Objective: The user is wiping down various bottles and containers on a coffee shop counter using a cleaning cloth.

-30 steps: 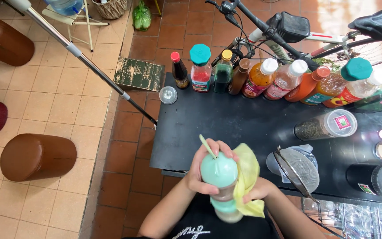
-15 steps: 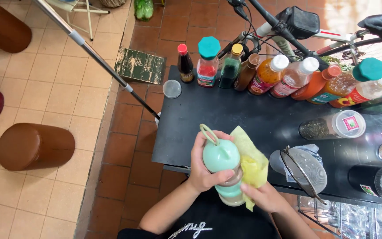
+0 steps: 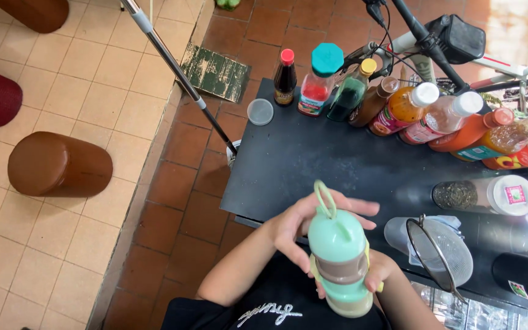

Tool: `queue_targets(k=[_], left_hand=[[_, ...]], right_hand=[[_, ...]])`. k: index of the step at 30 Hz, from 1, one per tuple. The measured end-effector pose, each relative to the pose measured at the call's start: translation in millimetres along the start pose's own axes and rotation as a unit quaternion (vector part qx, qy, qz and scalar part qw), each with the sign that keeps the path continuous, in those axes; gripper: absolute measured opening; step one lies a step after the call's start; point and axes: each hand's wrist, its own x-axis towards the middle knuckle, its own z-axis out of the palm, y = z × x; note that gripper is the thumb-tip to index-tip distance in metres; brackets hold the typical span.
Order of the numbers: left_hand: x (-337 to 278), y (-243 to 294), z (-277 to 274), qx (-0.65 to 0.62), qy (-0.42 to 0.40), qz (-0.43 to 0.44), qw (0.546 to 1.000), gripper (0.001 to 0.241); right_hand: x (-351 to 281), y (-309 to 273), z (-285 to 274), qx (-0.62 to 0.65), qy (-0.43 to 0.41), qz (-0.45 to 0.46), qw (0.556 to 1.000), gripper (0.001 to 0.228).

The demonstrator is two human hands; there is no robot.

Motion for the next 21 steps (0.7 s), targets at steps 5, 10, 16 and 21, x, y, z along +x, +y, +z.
queue_targets(k=[5,10,16,21], left_hand=[[-20,-33,-24,0.125,0.121,0.073,0.982,0.072],[-21,-46,-18,0.158,0.232,0.109,0.954,0.07],[-18,-58,-14,0.313,0.369,0.143,0.863,0.073],[-13,-75,-12,0.111,0.552,0.252,0.787,0.093]], right_hand=[[3,19,-6,-0.006,0.106,-0.052,0.993,0.097],[-5,38,-10,-0.057,0.245,-0.122,0.96,0.099],[-2,54,-27,-0.543,0.356,-0.136,0.748,0.073],[14,86,-72,-0.183,0.525,-0.303,0.774,0.05]])
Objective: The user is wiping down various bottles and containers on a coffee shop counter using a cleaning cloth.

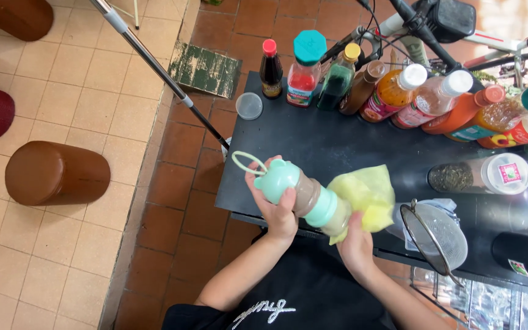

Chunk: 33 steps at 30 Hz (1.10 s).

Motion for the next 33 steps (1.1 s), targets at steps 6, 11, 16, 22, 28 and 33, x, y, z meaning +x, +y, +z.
queue_targets(k=[6,11,16,22,28,33], left_hand=[[0,-9,-22,0.144,-0.15,0.255,0.944,0.081],[11,1,-20,0.133,-0.137,0.261,0.946,0.079],[17,14,-19,0.153,-0.149,0.18,0.96,0.074],[23,36,-10,0.148,-0.232,0.107,0.956,0.078],[-3,27,-23,0.005,-0.239,-0.205,0.949,0.1],[-36,36,-37,0.165,-0.435,-0.184,0.866,0.121]], right_hand=[[-12,-78,48,0.232,-0.018,0.199,0.952,0.06],[-23,-55,26,0.209,-0.039,0.139,0.967,0.059],[-22,-13,0,0.114,-0.02,0.109,0.987,0.058],[-8,-78,42,0.094,-0.034,0.116,0.988,0.06],[-6,-64,14,0.17,0.035,0.112,0.978,0.062],[-23,-19,-25,0.37,-0.163,0.046,0.913,0.077]])
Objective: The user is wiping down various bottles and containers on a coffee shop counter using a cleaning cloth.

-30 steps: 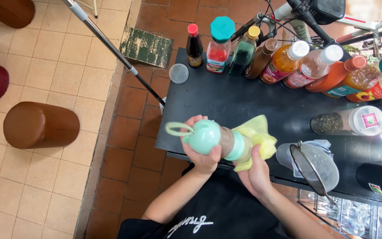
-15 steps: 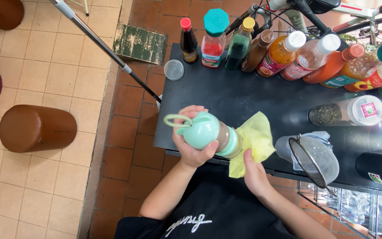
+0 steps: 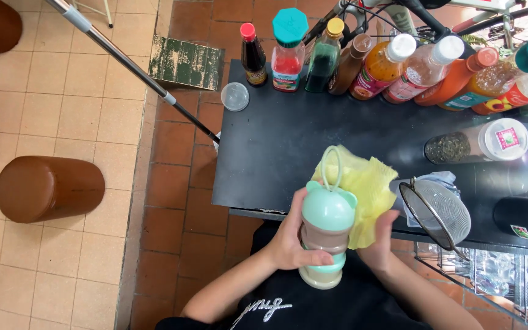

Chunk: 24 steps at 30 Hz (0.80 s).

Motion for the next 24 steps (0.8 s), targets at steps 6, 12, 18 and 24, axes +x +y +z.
queue_targets(k=[6,12,18,24], left_hand=[[4,13,9,0.159,0.033,-0.013,0.987,0.138],[18,32,-7,0.3,0.065,-0.033,0.951,0.134],[4,-5,-25,0.357,0.025,0.0,0.934,0.067],[7,24,-13,0.225,0.085,0.041,0.97,0.104]], right_hand=[[4,-8,15,0.748,0.007,0.143,0.648,0.066],[31,-25,138,0.944,0.118,0.304,-0.057,0.058],[30,-5,139,0.86,0.157,0.332,-0.354,0.058],[27,-2,100,0.767,0.193,0.397,-0.465,0.05]])
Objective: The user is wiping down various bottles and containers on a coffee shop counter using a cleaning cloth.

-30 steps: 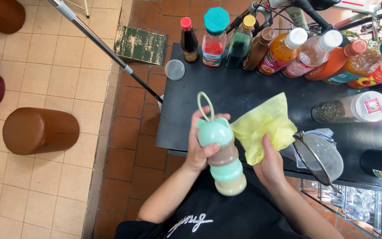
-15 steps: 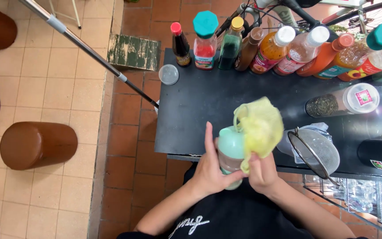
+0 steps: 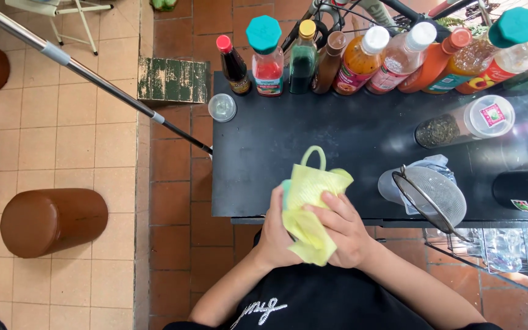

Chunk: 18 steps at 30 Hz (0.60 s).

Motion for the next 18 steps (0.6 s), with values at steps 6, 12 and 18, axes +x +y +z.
queue_targets(k=[6,12,18], left_hand=[[9,-19,-20,-0.396,0.064,-0.021,0.916,0.089],[12,-58,-4,-0.238,0.179,0.122,0.947,0.086],[14,-38,15,-0.198,0.071,0.192,0.958,0.1]], right_hand=[[-56,4,31,0.472,-0.026,0.255,0.843,0.058],[-98,-4,45,0.499,-0.016,0.353,0.791,0.06],[-50,-3,49,0.564,0.191,0.453,0.663,0.06]])
